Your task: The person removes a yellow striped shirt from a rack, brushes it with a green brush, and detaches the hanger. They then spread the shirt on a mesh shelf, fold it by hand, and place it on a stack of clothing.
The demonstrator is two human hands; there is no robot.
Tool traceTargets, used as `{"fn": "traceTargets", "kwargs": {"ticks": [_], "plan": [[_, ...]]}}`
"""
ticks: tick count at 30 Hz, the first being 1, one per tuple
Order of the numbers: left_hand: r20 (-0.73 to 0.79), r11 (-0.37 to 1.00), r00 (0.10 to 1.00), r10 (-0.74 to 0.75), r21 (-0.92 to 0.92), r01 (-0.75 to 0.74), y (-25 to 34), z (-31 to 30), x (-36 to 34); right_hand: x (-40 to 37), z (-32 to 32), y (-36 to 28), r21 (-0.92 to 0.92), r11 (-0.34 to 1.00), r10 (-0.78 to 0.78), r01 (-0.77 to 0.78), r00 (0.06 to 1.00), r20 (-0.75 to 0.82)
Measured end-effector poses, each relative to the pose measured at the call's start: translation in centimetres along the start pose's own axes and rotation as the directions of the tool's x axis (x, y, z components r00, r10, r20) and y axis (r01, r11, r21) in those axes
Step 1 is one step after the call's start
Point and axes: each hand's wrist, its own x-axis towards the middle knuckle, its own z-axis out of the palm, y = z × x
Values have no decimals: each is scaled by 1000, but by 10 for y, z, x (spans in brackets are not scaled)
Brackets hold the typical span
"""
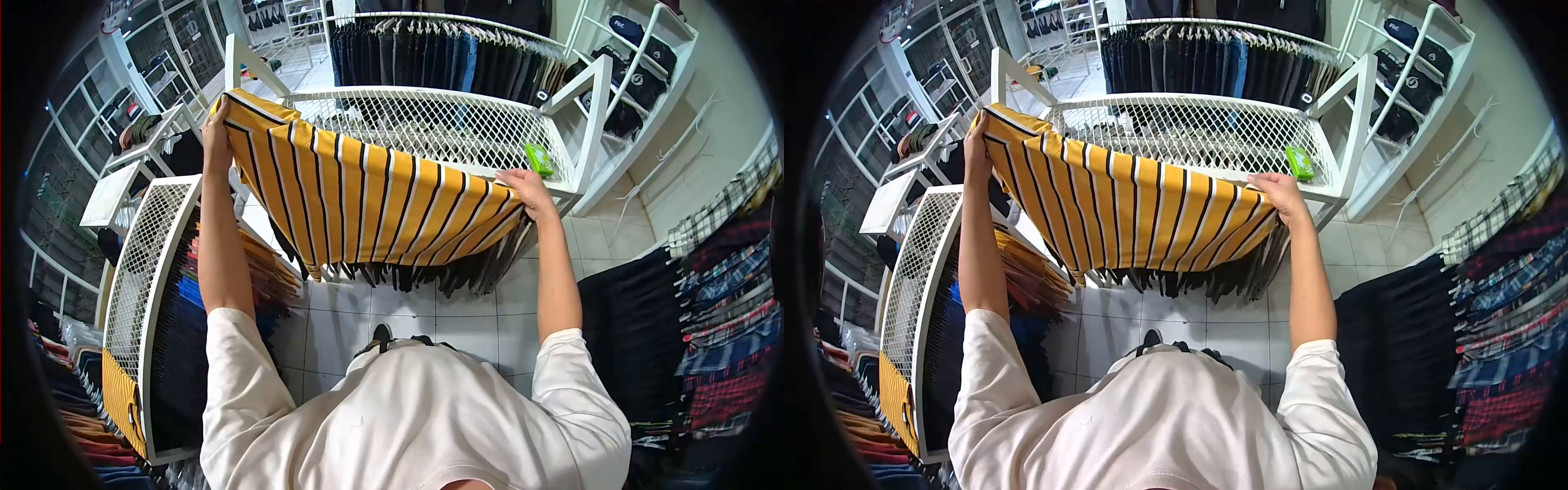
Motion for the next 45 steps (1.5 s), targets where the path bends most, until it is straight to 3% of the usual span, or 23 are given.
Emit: {"fn": "traceTargets", "kwargs": {"ticks": [2,4,5,6,8,10,13,14,16,20,22,24,25,30,32,33,35,36,37,38,41,44,45], "plan": [[53,1000,999,8,-26,-6,-2,-5,6,0,-12,-3,61,998,-29,31,999,-32],[41,1000,999,-5,-27,6,1,0,-2,-1,-28,-6,509,859,-72,53,997,18],[43,1000,999,-3,5,3,2,3,-5,-4,-38,-7,536,844,-53,-10,993,102],[46,999,999,-1,37,-1,3,6,-6,-8,-41,-12,535,845,-56,-6,993,100],[37,1000,999,-3,15,2,2,13,-9,-19,-47,-19,63,997,31,-39,990,136],[59,1000,998,-7,25,6,-1,18,-10,-26,-50,-22,-21,999,39,-37,990,132],[102,1000,995,5,25,-8,-5,20,-8,-28,-60,-22,289,939,-170,188,982,-84],[94,1000,995,14,22,-16,-7,21,-8,-26,-63,-18,289,938,-172,189,981,-85],[105,1000,994,9,19,-11,-10,17,-7,-22,-68,-7,496,731,-344,469,881,-326],[77,999,997,32,9,-33,-9,21,-16,-45,-70,-24,527,675,-413,516,857,-308],[69,1000,998,0,21,-2,-13,8,-11,-51,-76,-32,480,711,-432,514,858,-279],[33,999,999,22,43,-23,-12,3,-10,-53,-89,-39,10,887,-454,462,874,-174],[10,998,999,45,50,-46,-11,3,-13,-59,-88,-47,-72,901,-434,429,880,-192],[-57,949,979,195,265,-173,3,4,-33,-46,-101,-56,-339,797,-579,500,792,-193],[-91,932,974,210,320,-171,-3,1,-26,-38,-83,-61,-54,790,-602,611,755,-259],[-112,946,977,182,290,-143,-11,-5,-18,-29,-79,-57,-53,785,-607,617,750,-264],[-166,947,940,297,177,-268,-18,17,-14,-3,-76,-47,119,770,-538,627,738,-407],[-206,936,917,343,154,-315,-18,26,-10,-2,-66,-56,-29,764,-592,645,682,-429],[-274,883,850,451,277,-379,-21,34,1,4,-57,-62,-95,733,-629,673,617,-473],[-221,790,779,587,364,-493,-22,39,11,12,-52,-68,-163,701,-662,694,548,-512],[-193,553,575,795,621,-556,7,79,39,41,-52,-95,-332,605,-743,724,362,-563],[-48,425,618,785,767,-480,33,94,109,75,-65,-144,-415,600,-760,684,325,-563],[-8,351,667,745,855,-381,50,114,126,92,-70,-160,-388,631,-743,672,378,-553]]}}
